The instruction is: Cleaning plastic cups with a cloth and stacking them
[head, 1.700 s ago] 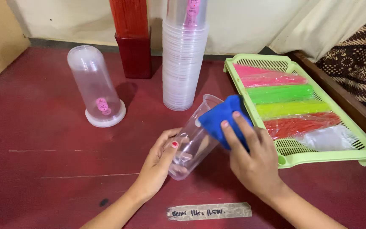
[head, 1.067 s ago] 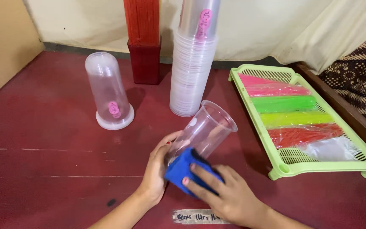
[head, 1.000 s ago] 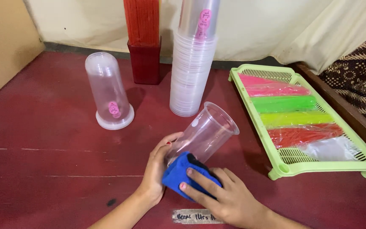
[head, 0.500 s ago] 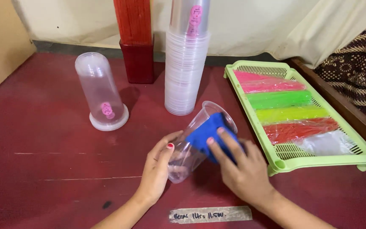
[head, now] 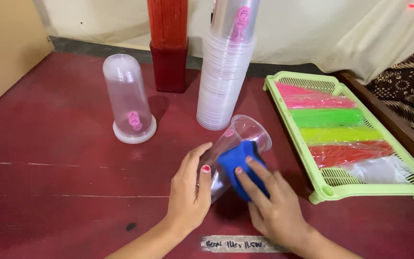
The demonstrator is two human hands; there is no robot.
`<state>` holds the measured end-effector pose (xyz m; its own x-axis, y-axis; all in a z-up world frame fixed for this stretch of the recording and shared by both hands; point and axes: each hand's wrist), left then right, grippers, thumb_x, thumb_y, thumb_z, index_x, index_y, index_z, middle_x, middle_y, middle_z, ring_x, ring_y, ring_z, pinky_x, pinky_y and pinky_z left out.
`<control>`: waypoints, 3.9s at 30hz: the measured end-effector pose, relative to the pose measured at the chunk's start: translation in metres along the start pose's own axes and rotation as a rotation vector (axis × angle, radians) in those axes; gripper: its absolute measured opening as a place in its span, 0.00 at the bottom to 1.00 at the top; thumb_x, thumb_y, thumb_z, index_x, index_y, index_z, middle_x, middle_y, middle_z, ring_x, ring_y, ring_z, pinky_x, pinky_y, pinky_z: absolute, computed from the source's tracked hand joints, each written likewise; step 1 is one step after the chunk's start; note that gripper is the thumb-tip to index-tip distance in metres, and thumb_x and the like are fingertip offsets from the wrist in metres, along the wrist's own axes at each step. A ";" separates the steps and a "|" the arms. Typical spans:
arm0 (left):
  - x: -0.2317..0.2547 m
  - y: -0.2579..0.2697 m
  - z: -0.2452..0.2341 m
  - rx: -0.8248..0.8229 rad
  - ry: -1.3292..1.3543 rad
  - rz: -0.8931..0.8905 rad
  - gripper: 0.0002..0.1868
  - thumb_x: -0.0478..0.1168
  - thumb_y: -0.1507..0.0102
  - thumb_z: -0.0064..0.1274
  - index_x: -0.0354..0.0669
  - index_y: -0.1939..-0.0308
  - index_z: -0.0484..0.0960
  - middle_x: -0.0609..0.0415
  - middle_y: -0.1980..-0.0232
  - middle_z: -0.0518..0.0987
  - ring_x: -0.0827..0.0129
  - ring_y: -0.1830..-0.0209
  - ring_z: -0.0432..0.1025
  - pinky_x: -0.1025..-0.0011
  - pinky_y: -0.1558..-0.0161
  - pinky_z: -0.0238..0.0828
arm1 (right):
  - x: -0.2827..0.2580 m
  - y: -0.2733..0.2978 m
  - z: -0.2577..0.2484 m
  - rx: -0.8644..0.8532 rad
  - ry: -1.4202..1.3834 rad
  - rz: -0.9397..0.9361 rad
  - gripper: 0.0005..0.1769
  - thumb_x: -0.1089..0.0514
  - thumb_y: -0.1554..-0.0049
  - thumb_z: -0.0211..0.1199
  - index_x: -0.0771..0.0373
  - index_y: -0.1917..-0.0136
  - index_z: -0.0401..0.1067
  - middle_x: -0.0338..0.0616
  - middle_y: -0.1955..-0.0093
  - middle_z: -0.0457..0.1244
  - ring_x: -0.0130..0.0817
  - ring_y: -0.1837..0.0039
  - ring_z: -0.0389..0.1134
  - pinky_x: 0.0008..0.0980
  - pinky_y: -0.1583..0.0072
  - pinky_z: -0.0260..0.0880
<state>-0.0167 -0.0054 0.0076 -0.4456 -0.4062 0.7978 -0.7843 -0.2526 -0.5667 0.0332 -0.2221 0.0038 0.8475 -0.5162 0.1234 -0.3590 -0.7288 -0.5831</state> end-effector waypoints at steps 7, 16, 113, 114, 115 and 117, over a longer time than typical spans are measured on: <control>-0.003 0.000 0.000 0.051 0.024 0.096 0.21 0.40 0.28 0.28 0.37 0.36 0.70 0.44 0.38 0.78 0.54 0.39 0.75 0.62 0.38 0.69 | -0.019 0.008 0.007 0.032 -0.147 -0.206 0.33 0.66 0.49 0.54 0.64 0.29 0.66 0.69 0.27 0.56 0.56 0.28 0.65 0.46 0.43 0.69; -0.004 -0.005 -0.004 0.046 0.085 0.040 0.34 0.63 0.28 0.21 0.41 0.41 0.71 0.49 0.38 0.80 0.60 0.46 0.80 0.67 0.50 0.74 | -0.025 0.009 -0.004 -0.034 -0.572 -0.093 0.33 0.68 0.44 0.53 0.69 0.25 0.58 0.72 0.24 0.51 0.67 0.22 0.58 0.58 0.23 0.61; -0.123 -0.083 -0.128 0.137 -0.329 -0.421 0.53 0.48 0.54 0.72 0.53 0.28 0.60 0.50 0.34 0.77 0.60 0.32 0.70 0.63 0.33 0.62 | -0.011 -0.010 -0.028 0.002 -2.068 0.579 0.34 0.44 0.37 0.57 0.58 0.23 0.58 0.68 0.28 0.61 0.56 0.35 0.67 0.54 0.34 0.64; -0.129 -0.082 -0.127 0.137 -0.384 -0.409 0.48 0.49 0.56 0.74 0.50 0.34 0.70 0.53 0.36 0.79 0.62 0.37 0.73 0.65 0.35 0.65 | -0.009 -0.009 -0.026 0.056 -2.062 0.567 0.30 0.46 0.36 0.57 0.57 0.24 0.61 0.71 0.28 0.61 0.58 0.30 0.65 0.56 0.31 0.61; -0.125 -0.080 -0.122 0.136 -0.383 -0.412 0.48 0.49 0.56 0.74 0.50 0.34 0.70 0.53 0.36 0.79 0.62 0.37 0.73 0.65 0.35 0.65 | -0.009 -0.010 -0.029 0.055 -2.062 0.570 0.30 0.46 0.36 0.57 0.57 0.24 0.61 0.71 0.28 0.61 0.58 0.30 0.65 0.56 0.31 0.61; -0.114 -0.081 -0.115 0.013 -0.327 -0.474 0.49 0.48 0.57 0.75 0.51 0.35 0.68 0.56 0.38 0.80 0.67 0.41 0.74 0.69 0.41 0.69 | -0.007 -0.017 -0.034 0.048 -1.912 0.638 0.49 0.41 0.44 0.65 0.62 0.18 0.49 0.62 0.31 0.65 0.53 0.37 0.70 0.46 0.36 0.66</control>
<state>0.0480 0.1622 -0.0135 0.1117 -0.4957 0.8613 -0.8594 -0.4833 -0.1667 0.0196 -0.2216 0.0402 -0.1166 0.4273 -0.8965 -0.7361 -0.6432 -0.2108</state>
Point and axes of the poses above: each hand's wrist, its own y-axis away from the middle knuckle, its own z-axis out of the palm, x = y × z
